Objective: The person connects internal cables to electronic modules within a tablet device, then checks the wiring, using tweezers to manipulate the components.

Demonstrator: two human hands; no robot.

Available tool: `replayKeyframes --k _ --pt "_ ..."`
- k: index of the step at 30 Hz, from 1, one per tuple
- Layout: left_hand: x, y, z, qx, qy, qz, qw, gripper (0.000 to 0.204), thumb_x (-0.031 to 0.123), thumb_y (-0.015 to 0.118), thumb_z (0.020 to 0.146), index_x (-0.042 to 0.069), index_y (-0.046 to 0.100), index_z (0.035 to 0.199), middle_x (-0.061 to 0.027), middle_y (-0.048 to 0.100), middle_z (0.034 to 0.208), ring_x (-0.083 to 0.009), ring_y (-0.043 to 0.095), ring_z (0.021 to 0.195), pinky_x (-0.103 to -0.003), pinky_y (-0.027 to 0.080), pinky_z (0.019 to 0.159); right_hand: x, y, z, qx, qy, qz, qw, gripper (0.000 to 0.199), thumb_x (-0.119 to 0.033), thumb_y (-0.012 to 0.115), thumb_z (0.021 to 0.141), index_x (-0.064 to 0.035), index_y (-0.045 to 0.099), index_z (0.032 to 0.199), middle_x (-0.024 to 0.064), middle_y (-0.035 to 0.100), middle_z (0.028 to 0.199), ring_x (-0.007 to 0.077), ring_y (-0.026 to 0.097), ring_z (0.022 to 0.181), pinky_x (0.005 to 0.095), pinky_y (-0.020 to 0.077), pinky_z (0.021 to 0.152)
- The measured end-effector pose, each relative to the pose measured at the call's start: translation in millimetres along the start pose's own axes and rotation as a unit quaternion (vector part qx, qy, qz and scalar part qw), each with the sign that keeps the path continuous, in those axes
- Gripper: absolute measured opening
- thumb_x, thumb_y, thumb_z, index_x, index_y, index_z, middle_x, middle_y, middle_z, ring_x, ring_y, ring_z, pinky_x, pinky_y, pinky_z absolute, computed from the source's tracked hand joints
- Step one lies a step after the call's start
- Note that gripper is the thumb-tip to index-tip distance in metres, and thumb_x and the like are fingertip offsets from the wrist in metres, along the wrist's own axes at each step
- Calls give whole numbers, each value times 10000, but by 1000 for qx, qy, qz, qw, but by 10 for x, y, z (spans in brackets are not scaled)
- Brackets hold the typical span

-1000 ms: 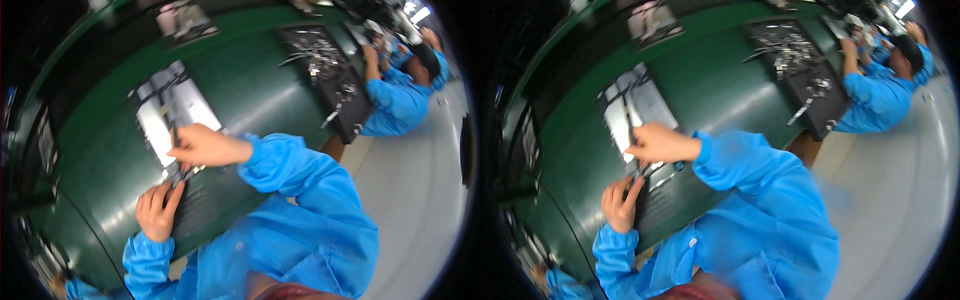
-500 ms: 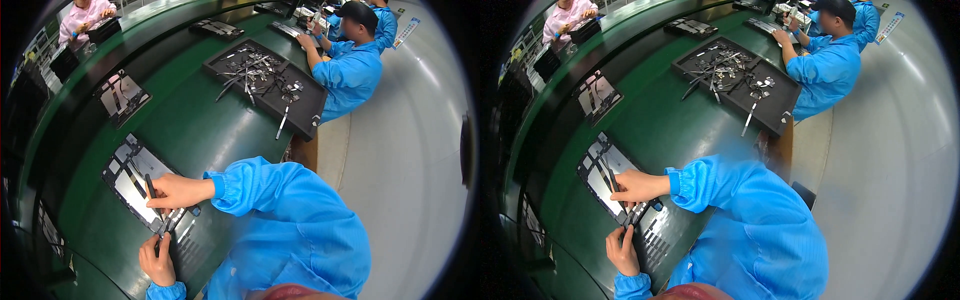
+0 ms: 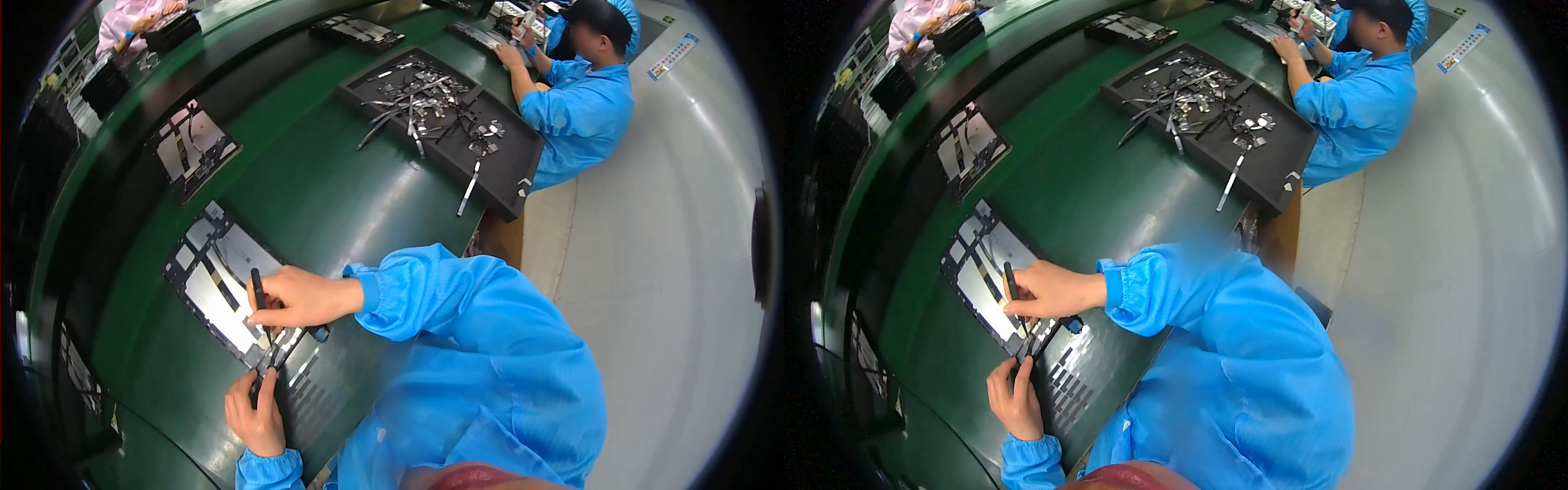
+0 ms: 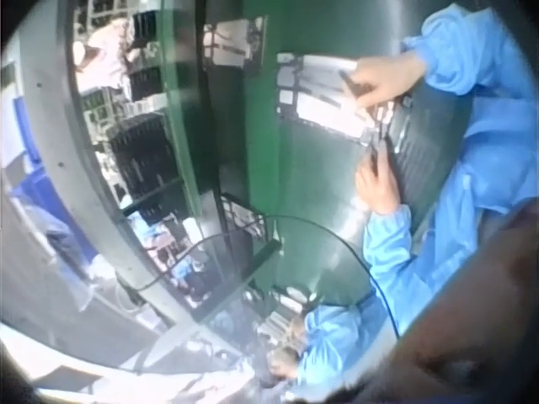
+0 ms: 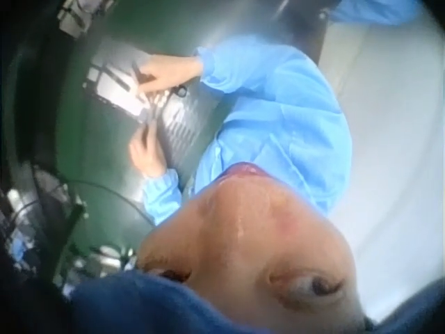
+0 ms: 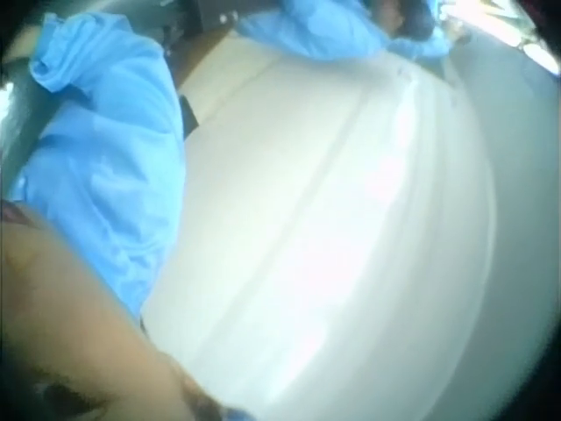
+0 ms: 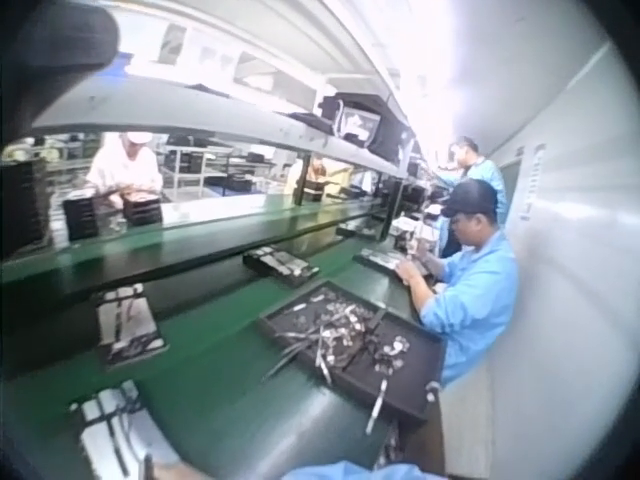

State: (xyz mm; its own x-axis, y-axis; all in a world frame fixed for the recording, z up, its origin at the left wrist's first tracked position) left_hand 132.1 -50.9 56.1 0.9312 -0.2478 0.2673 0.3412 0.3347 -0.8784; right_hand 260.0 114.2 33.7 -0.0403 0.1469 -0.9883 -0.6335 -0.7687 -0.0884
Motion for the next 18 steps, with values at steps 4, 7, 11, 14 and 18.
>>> replayKeyframes --k 4,7,11,14,18 --pt "-55 -7 -56 -5 -23 3 1000 393 -30 698 717 139 758 1067 -115 647 1053 -308 632 949 -405 519 801 25 52 22 -1 1 -22 1000 213 -178 696 953 -34 540 927 45 667 695 89 656 639 268 500 550" --pt "-55 -17 -36 -7 -2 -10 1000 428 -10 681 714 163 749 1099 -102 649 1074 -297 644 956 -397 524 812 1 -10 -6 35 0 -48 998 268 -248 714 923 2 619 910 96 706 692 162 699 625 308 523 555" --pt "-71 -6 -30 -9 9 -14 1000 492 33 666 689 185 731 1152 -82 646 1089 -278 645 977 -383 530 821 8 -49 -42 16 50 -21 998 149 -125 684 956 -11 592 978 51 677 781 101 684 715 261 550 613" --pt "-110 2 -55 -20 -6 -8 1000 472 76 653 704 187 728 1156 -71 639 1104 -265 641 990 -373 527 821 -57 -45 -40 -12 69 -23 997 143 -125 672 965 -14 582 972 50 667 821 109 684 731 254 546 604" --pt "-96 -18 -60 -1 -4 -24 1000 468 11 708 661 164 742 1102 -82 652 1075 -279 643 929 -376 538 757 -38 26 -29 -27 73 -40 996 134 -115 664 968 -18 572 969 45 651 847 108 672 723 240 524 597"
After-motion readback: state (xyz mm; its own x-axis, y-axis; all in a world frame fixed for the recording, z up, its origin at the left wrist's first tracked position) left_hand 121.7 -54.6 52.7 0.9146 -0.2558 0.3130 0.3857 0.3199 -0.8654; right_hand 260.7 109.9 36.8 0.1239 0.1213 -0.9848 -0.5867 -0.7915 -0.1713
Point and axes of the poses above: each hand's wrist, its own z-axis towards the middle knuckle, its own y-axis out of the palm, x = y × z, the point moved 6 cm from there along z, towards the middle knuckle
